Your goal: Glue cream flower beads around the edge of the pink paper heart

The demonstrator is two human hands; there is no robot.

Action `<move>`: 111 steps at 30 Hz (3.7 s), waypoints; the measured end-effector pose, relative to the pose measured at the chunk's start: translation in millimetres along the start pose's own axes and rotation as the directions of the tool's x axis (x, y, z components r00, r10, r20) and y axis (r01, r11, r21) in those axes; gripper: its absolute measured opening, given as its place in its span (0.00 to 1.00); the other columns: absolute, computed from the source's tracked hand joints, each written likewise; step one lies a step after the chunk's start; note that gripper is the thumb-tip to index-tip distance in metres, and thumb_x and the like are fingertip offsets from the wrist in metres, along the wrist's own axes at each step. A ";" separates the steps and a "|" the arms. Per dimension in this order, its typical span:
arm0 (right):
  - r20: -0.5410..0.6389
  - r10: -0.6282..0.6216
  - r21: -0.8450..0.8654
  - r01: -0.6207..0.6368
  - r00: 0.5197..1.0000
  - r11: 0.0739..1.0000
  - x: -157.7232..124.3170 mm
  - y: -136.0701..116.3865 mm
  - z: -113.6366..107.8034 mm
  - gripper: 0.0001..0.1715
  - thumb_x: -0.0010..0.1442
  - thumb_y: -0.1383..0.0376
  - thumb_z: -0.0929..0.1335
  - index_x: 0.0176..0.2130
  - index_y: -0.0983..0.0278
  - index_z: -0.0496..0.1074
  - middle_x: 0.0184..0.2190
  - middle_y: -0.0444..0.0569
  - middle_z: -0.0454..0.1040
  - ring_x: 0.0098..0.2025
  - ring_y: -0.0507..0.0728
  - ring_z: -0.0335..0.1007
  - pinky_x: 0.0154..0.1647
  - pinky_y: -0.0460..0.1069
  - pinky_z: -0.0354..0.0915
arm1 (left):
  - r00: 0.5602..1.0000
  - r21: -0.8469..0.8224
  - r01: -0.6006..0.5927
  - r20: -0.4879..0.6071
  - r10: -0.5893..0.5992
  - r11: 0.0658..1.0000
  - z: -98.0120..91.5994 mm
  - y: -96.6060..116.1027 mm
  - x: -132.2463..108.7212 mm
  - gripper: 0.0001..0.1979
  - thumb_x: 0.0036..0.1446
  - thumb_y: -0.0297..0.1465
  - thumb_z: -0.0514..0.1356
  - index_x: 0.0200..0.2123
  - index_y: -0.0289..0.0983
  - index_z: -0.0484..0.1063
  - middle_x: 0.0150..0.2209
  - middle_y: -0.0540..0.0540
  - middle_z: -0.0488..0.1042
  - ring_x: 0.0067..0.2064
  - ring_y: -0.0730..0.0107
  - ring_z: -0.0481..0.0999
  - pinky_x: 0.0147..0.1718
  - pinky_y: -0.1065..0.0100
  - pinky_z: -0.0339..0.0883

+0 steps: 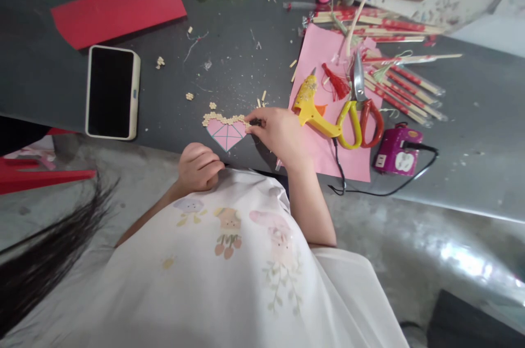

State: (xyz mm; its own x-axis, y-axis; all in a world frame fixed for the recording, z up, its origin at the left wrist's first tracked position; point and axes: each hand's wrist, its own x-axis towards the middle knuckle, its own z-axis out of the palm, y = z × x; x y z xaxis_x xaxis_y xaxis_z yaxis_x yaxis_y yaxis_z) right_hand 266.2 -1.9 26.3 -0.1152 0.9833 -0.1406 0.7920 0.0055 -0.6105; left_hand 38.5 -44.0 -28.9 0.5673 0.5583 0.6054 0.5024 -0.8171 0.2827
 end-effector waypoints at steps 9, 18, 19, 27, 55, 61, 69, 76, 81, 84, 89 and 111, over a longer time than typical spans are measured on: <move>-0.015 0.014 0.020 -0.013 1.000 1.000 -1.3 -2.8 0.3 0.10 0.56 0.64 0.73 0.41 0.58 0.82 0.29 0.45 0.79 0.30 0.54 0.69 0.31 0.48 0.59 | 1.000 -0.003 -0.008 -0.021 0.008 1.000 2.8 -0.6 1.4 0.13 0.61 0.27 0.49 0.25 0.41 0.65 0.25 0.52 0.71 0.32 0.69 0.67 0.33 0.64 0.60; 0.007 -0.010 0.025 0.009 1.000 1.000 -1.5 0.6 0.3 0.12 0.58 0.62 0.72 0.43 0.57 0.81 0.30 0.46 0.78 0.31 0.55 0.70 0.32 0.49 0.61 | 0.996 0.020 0.073 0.043 -0.074 0.997 1.8 5.8 17.8 0.15 0.62 0.25 0.50 0.45 0.37 0.74 0.28 0.47 0.74 0.34 0.65 0.68 0.36 0.61 0.59; 0.006 -0.012 0.026 0.012 1.000 1.000 -1.4 1.2 0.4 0.12 0.58 0.62 0.71 0.43 0.58 0.81 0.30 0.46 0.78 0.31 0.55 0.70 0.32 0.49 0.61 | 0.994 0.037 0.097 0.036 -0.099 0.995 2.0 7.3 22.5 0.16 0.62 0.25 0.50 0.47 0.37 0.75 0.29 0.46 0.75 0.35 0.64 0.68 0.36 0.61 0.59; 0.041 -0.043 -0.001 0.043 0.998 0.999 0.8 4.2 -1.6 0.12 0.58 0.64 0.71 0.43 0.57 0.80 0.31 0.45 0.78 0.32 0.55 0.70 0.32 0.49 0.61 | 0.944 0.176 0.255 0.167 -0.284 0.951 6.6 8.8 49.3 0.18 0.61 0.27 0.52 0.51 0.39 0.75 0.38 0.41 0.74 0.44 0.58 0.68 0.41 0.57 0.58; 0.087 -0.087 -0.002 0.088 0.992 0.996 1.0 5.1 -7.6 0.15 0.59 0.67 0.70 0.46 0.56 0.80 0.37 0.48 0.82 0.35 0.56 0.74 0.37 0.51 0.66 | 0.936 0.229 0.219 0.224 -0.270 0.949 10.2 8.7 47.3 0.18 0.62 0.29 0.52 0.53 0.42 0.73 0.37 0.42 0.74 0.44 0.57 0.68 0.43 0.56 0.53; 0.076 -0.056 0.012 0.055 0.996 0.998 2.6 4.8 -6.3 0.14 0.57 0.67 0.71 0.44 0.58 0.81 0.35 0.46 0.81 0.33 0.55 0.72 0.36 0.49 0.64 | 0.975 0.195 0.170 0.107 -0.193 0.966 12.1 9.3 39.0 0.14 0.62 0.28 0.53 0.45 0.41 0.77 0.33 0.45 0.74 0.39 0.62 0.67 0.43 0.58 0.54; 0.056 -0.028 0.033 0.026 0.998 0.999 3.3 4.1 -5.8 0.13 0.56 0.68 0.72 0.42 0.58 0.82 0.29 0.44 0.78 0.30 0.53 0.69 0.32 0.48 0.60 | 0.995 0.108 0.094 0.012 -0.096 0.990 12.0 11.1 24.0 0.10 0.61 0.27 0.53 0.38 0.39 0.75 0.30 0.48 0.75 0.37 0.64 0.68 0.42 0.60 0.58; 0.050 0.003 0.046 -0.005 0.999 0.999 3.6 2.3 -6.0 0.12 0.54 0.67 0.73 0.41 0.58 0.82 0.25 0.42 0.74 0.27 0.51 0.64 0.31 0.48 0.58 | 0.998 0.090 0.061 -0.004 -0.061 0.994 10.0 13.1 18.8 0.10 0.61 0.26 0.54 0.35 0.38 0.76 0.26 0.48 0.74 0.36 0.64 0.67 0.40 0.60 0.57; 0.050 0.015 0.040 -0.017 0.999 0.999 3.5 2.4 -5.3 0.12 0.55 0.66 0.72 0.41 0.58 0.82 0.23 0.42 0.72 0.26 0.51 0.62 0.31 0.48 0.57 | 0.997 0.085 0.074 0.006 -0.075 0.994 8.9 13.6 17.4 0.10 0.60 0.26 0.54 0.34 0.38 0.76 0.27 0.48 0.74 0.37 0.64 0.67 0.40 0.59 0.57; 0.048 0.012 0.033 -0.014 0.999 0.999 3.5 2.7 -5.2 0.12 0.55 0.65 0.72 0.41 0.58 0.82 0.23 0.42 0.71 0.25 0.50 0.60 0.30 0.48 0.56 | 0.998 0.085 0.065 0.006 -0.066 0.994 8.9 13.4 16.3 0.09 0.59 0.26 0.55 0.34 0.39 0.76 0.27 0.48 0.73 0.37 0.64 0.67 0.40 0.60 0.57; 0.051 0.019 0.032 -0.021 0.999 0.999 3.6 2.8 -5.1 0.12 0.54 0.64 0.73 0.41 0.57 0.82 0.21 0.41 0.68 0.24 0.50 0.58 0.28 0.47 0.54 | 0.997 0.082 0.072 0.009 -0.073 0.994 8.3 13.9 16.3 0.09 0.61 0.27 0.54 0.35 0.39 0.75 0.27 0.49 0.73 0.36 0.64 0.67 0.40 0.60 0.57; 0.061 0.026 0.027 -0.028 0.998 0.999 3.2 2.5 -5.9 0.13 0.55 0.62 0.72 0.42 0.57 0.81 0.21 0.41 0.68 0.24 0.50 0.58 0.28 0.48 0.54 | 0.998 0.095 0.061 0.017 -0.063 0.994 7.9 12.9 18.7 0.10 0.60 0.26 0.54 0.34 0.39 0.75 0.26 0.48 0.74 0.36 0.65 0.67 0.39 0.59 0.57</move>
State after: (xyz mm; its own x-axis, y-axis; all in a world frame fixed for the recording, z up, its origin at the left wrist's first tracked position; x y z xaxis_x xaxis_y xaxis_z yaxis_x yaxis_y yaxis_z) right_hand 271.4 2.3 29.0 -0.1306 0.9702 -0.2039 0.7787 -0.0269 -0.6268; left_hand 60.8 -43.0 -19.8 0.5452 0.6112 0.5737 0.5960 -0.7639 0.2474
